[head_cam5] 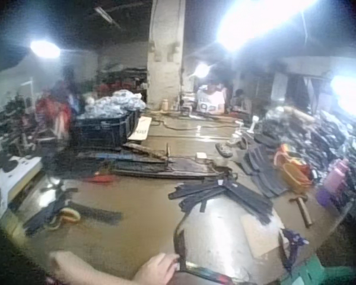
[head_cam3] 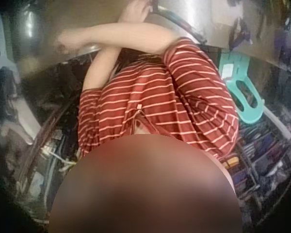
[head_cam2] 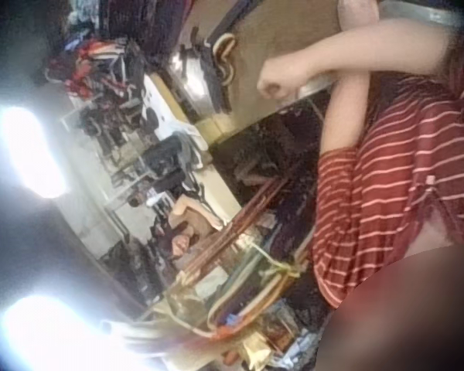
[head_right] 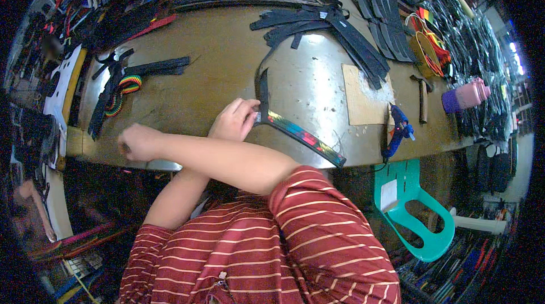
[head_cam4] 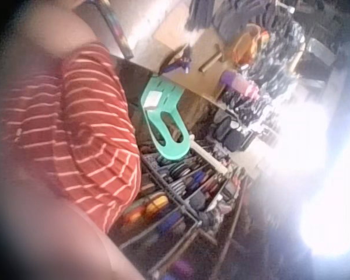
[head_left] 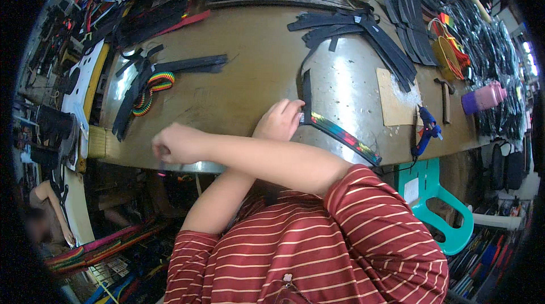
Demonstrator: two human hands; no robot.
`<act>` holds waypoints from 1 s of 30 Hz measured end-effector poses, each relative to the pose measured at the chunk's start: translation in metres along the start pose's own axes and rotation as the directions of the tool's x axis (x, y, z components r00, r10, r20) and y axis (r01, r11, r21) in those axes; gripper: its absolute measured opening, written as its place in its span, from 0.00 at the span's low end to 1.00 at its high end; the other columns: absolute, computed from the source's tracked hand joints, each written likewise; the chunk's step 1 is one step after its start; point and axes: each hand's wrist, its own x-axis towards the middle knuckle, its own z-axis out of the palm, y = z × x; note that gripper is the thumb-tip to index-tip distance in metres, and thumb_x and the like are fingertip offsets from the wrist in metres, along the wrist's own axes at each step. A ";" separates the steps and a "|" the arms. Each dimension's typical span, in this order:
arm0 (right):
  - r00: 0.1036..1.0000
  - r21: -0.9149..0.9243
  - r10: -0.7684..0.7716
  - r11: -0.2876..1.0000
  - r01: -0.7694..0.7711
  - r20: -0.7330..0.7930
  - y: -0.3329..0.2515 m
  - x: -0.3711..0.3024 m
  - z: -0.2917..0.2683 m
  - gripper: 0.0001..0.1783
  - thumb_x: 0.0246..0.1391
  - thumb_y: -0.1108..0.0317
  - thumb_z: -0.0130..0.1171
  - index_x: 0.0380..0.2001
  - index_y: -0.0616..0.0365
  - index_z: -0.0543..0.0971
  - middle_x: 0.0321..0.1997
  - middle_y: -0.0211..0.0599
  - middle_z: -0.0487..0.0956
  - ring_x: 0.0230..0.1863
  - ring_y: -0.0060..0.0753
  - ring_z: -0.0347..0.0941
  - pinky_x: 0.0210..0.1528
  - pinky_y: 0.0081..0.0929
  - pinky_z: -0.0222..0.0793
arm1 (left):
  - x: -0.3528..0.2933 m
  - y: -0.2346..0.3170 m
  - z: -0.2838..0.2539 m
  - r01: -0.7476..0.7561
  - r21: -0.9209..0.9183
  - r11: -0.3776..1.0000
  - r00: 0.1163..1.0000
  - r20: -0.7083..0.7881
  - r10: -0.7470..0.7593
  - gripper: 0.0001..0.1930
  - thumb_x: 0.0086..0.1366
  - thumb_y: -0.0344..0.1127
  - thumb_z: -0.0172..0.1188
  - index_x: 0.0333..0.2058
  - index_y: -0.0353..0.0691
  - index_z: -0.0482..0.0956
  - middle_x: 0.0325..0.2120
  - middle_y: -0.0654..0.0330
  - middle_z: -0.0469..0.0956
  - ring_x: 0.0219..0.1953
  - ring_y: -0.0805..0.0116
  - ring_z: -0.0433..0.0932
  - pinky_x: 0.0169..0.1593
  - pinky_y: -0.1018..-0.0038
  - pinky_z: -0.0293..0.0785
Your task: The person sits at a workbench and assembles straps by attaching small metal buckles to the ends of black and colorful fabric strips. They handle each strip one at a time, aligning the buckle and securing it before moving to the next piece.
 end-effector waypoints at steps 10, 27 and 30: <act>0.178 0.545 0.581 0.811 -0.213 -0.794 0.016 -0.238 -0.125 0.04 0.52 0.78 0.52 0.32 0.66 0.74 0.25 0.40 0.78 0.24 0.27 0.76 0.29 0.21 0.74 | 0.017 0.011 0.008 0.130 0.180 0.975 0.991 0.016 -0.135 0.07 0.59 0.36 0.56 0.29 0.39 0.73 0.29 0.53 0.72 0.34 0.53 0.74 0.37 0.63 0.72; 0.248 0.567 0.571 0.818 -0.095 -0.783 0.036 -0.252 -0.115 0.04 0.53 0.76 0.53 0.31 0.66 0.75 0.26 0.37 0.77 0.23 0.24 0.74 0.27 0.20 0.73 | 0.016 0.010 -0.025 0.134 0.175 0.975 0.955 -0.284 -0.080 0.10 0.60 0.28 0.53 0.41 0.37 0.74 0.38 0.53 0.71 0.42 0.53 0.71 0.47 0.66 0.70; 0.232 0.629 0.615 0.777 -0.015 -0.754 0.038 -0.255 -0.120 0.03 0.54 0.77 0.52 0.31 0.66 0.74 0.25 0.38 0.77 0.23 0.24 0.75 0.27 0.20 0.73 | 0.003 0.019 -0.017 -0.164 0.184 0.969 0.973 0.191 0.128 0.09 0.57 0.28 0.56 0.37 0.35 0.74 0.36 0.54 0.71 0.41 0.56 0.72 0.45 0.66 0.71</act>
